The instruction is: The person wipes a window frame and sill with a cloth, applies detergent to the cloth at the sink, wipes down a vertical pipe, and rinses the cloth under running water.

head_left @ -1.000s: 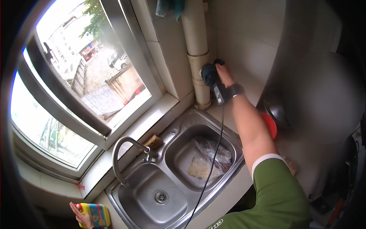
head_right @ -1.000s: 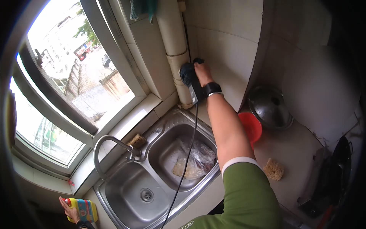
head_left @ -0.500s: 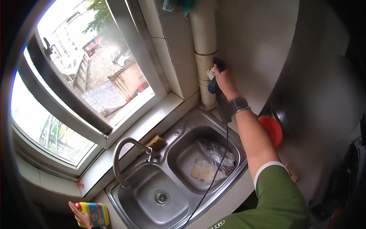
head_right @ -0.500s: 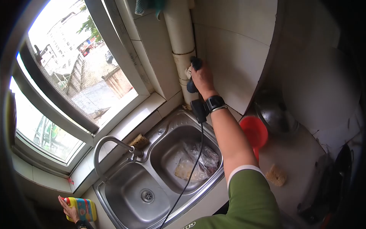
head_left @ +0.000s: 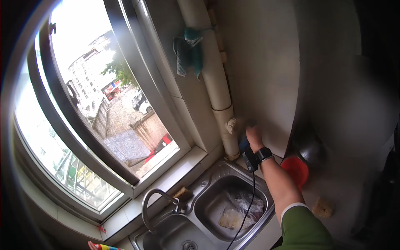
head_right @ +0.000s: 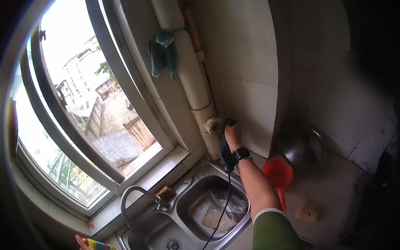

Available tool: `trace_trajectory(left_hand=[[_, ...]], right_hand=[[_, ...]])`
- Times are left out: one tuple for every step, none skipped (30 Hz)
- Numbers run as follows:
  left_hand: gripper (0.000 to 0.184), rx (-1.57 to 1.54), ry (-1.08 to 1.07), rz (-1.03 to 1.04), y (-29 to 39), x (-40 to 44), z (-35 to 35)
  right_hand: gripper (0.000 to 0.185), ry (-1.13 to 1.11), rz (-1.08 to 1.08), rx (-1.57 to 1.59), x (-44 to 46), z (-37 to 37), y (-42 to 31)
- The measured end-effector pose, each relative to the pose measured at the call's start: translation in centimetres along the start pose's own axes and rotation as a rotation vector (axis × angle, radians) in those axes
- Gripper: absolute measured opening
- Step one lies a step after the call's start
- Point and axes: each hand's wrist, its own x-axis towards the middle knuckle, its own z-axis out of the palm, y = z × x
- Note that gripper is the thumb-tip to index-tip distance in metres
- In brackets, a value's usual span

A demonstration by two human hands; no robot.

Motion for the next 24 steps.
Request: trace_trajectory(left_hand=[[0.064, 0.055, 0.022, 0.033, -0.6, 0.0, 0.5], [0.064, 0.051, 0.037, 0.034, -0.9, -0.1, 1.1], [0.065, 0.049, 0.046, 0.038, -0.8, -0.2, 1.0], [0.066, 0.051, 0.049, 0.045, -0.8, -0.3, 0.9], [0.066, 0.063, 0.126, 0.092, -0.5, -0.3, 0.8], [0.065, 0.078, 0.05, 0.027, -0.6, -0.3, 1.0], [0.065, 0.102, -0.032, -0.032, -0.8, -0.3, 1.2], [0.065, 0.132, -0.116, -0.089, -1.1, -0.3, 1.2], [0.063, 0.129, 0.029, 0.034, -0.3, -0.2, 0.7], [0.063, 0.144, 0.005, 0.009, 0.3, -0.2, 0.3], [0.063, 0.097, 0.007, 0.012, 0.3, -0.2, 0.4], [0.063, 0.052, 0.011, 0.013, 0.1, -0.2, 0.3], [0.063, 0.06, -0.045, -0.018, 0.3, 0.0, -0.2], [0.064, 0.065, -0.095, -0.053, 0.9, 0.1, -0.7], [0.064, 0.068, -0.141, -0.093, 1.2, 0.1, -1.0], [0.064, 0.062, -0.079, -0.024, 0.4, -0.1, -0.1], [0.064, 0.055, -0.017, 0.045, -0.6, -0.1, 0.9], [0.065, 0.046, 0.047, 0.112, -1.6, -0.2, 1.6], [0.065, 0.062, -0.095, 0.016, -1.3, -0.2, 0.9], [0.065, 0.069, -0.168, -0.058, 0.6, 0.0, -1.0], [0.065, 0.073, -0.239, -0.131, 3.1, 0.3, -3.3], [0.065, 0.075, -0.313, -0.201, 4.5, 0.5, -4.3], [0.065, 0.044, -0.283, -0.167, 3.8, 0.3, -3.8], [0.065, 0.012, -0.251, -0.131, 2.3, 0.0, -2.8]], right_hand=[[0.044, 0.075, 0.009, 0.086, 0.8, -0.9, -2.6], [0.044, 0.097, -0.017, 0.16, 1.5, -1.8, -5.3], [0.045, 0.118, -0.045, 0.235, 2.1, -2.8, -8.0], [0.045, 0.084, -0.106, 0.295, 2.5, -3.7, -10.7], [0.044, 0.046, -0.163, 0.351, 2.8, -4.0, -12.6], [0.042, -0.065, -0.209, 0.284, 2.6, -3.8, -13.5], [0.04, -0.181, -0.243, 0.215, 2.0, -3.4, -13.7], [0.036, -0.096, -0.329, 0.108, 1.3, -1.9, -12.3], [0.031, -0.013, -0.417, -0.003, 0.8, 0.1, -10.1], [0.028, 0.068, -0.509, -0.115, 0.3, 1.3, -8.4], [0.023, 0.073, -0.526, -0.346, 0.0, 1.7, -7.6], [0.02, 0.074, -0.543, -0.575, -0.2, 2.2, -7.0], [0.018, 0.048, -0.552, -0.713, 0.0, 2.4, -6.5], [0.016, 0.022, -0.566, -0.848, 0.3, 2.5, -6.0], [0.018, -0.025, -0.573, -0.891, 1.3, 2.5, -5.8], [0.021, -0.07, -0.583, -0.931, 2.0, 2.3, -5.6], [0.016, -0.08, -0.517, -0.753, 2.5, 1.9, -4.9], [0.011, -0.087, -0.451, -0.575, 3.0, 1.2, -4.1], [0.011, -0.089, -0.388, -0.396, 3.4, 1.0, -3.5], [0.013, -0.062, -0.281, -0.204, 3.1, 1.4, -2.7], [0.015, -0.032, -0.174, -0.014, 2.6, 2.1, -1.4], [0.018, -0.049, -0.084, 0.153, 1.4, 2.3, -0.1], [0.022, -0.051, 0.008, 0.32, 0.2, 2.6, 1.3], [0.026, -0.097, 0.082, 0.468, -1.9, 2.6, 2.6]])
